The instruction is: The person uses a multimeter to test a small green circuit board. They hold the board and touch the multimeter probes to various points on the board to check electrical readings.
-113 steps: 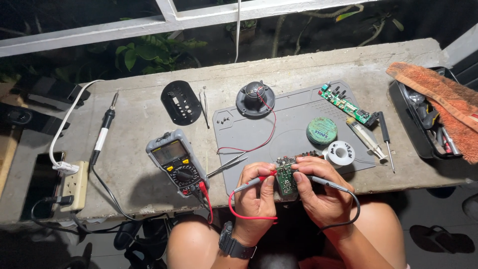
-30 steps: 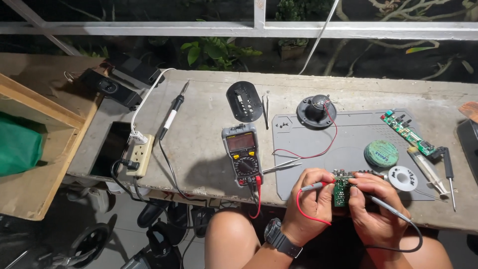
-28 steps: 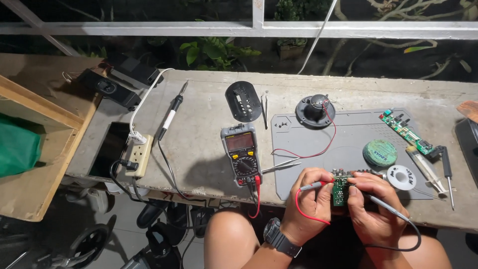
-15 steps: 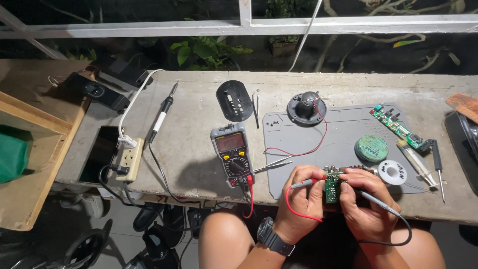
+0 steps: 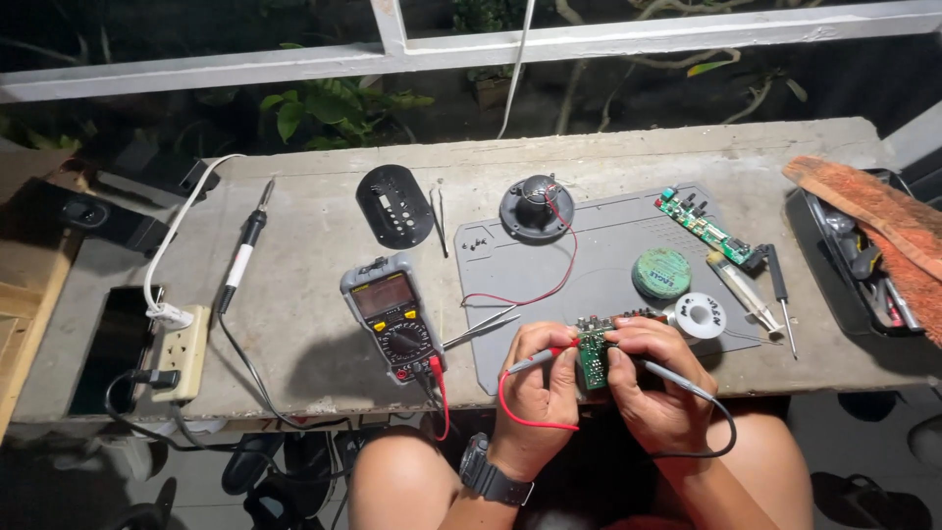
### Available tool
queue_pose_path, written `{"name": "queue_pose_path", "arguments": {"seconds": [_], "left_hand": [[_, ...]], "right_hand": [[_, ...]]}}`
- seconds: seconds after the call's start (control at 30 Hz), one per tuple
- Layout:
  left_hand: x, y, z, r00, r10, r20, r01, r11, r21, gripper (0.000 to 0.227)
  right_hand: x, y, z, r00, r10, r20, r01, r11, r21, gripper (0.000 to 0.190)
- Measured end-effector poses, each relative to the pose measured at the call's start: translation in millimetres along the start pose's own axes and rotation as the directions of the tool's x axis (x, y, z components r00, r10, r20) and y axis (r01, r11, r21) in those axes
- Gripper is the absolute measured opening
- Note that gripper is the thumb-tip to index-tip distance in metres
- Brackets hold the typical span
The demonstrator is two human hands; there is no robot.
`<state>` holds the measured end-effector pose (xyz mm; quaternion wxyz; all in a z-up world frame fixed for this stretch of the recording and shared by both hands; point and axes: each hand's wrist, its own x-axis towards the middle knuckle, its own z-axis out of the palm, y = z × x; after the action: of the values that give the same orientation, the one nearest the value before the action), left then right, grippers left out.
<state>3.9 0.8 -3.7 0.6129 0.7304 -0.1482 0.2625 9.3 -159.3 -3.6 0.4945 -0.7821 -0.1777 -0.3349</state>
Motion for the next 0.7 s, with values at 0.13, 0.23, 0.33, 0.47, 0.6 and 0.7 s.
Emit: {"name": "queue_pose_path", "arguments": {"seconds": [0.13,0.23,0.33,0.47,0.6,0.7], "left_hand": [[0.4,0.0,0.4,1.000,0.016,-0.008,-0.016,1.000,-0.011,0.009],[0.6,0.5,0.5,1.000,0.029,-0.008,-0.029,0.999,-0.020,0.007],[0.4,0.9,0.4,0.999,0.031,-0.007,-0.032,0.999,-0.020,0.006],[0.5,1.1,0.7,1.000,0.019,-0.008,-0.019,1.000,-0.024,0.007],[-0.4,0.1,1.1,1.000,0.025,-0.009,-0.025,1.000,-0.018,0.006],[-2.3,0.7,1.8,0.998,0.070,-0.006,-0.070,0.998,-0.001,0.007]], "right_hand": [[-3.0,3.5,0.4,1.000,0.019,-0.018,-0.018,0.999,0.050,0.003],[-7.3,7.1,1.6,0.997,0.057,-0.053,-0.050,0.990,0.129,0.004],[-9.2,7.5,1.8,0.994,0.082,-0.072,-0.069,0.984,0.166,0.005],[-7.9,8.0,2.4,0.994,0.067,-0.089,-0.049,0.980,0.191,0.006],[-6.2,6.7,0.4,0.994,0.046,-0.102,-0.028,0.985,0.171,0.007],[-5.3,5.6,-2.0,0.995,0.031,-0.090,-0.016,0.987,0.159,0.008]]}}
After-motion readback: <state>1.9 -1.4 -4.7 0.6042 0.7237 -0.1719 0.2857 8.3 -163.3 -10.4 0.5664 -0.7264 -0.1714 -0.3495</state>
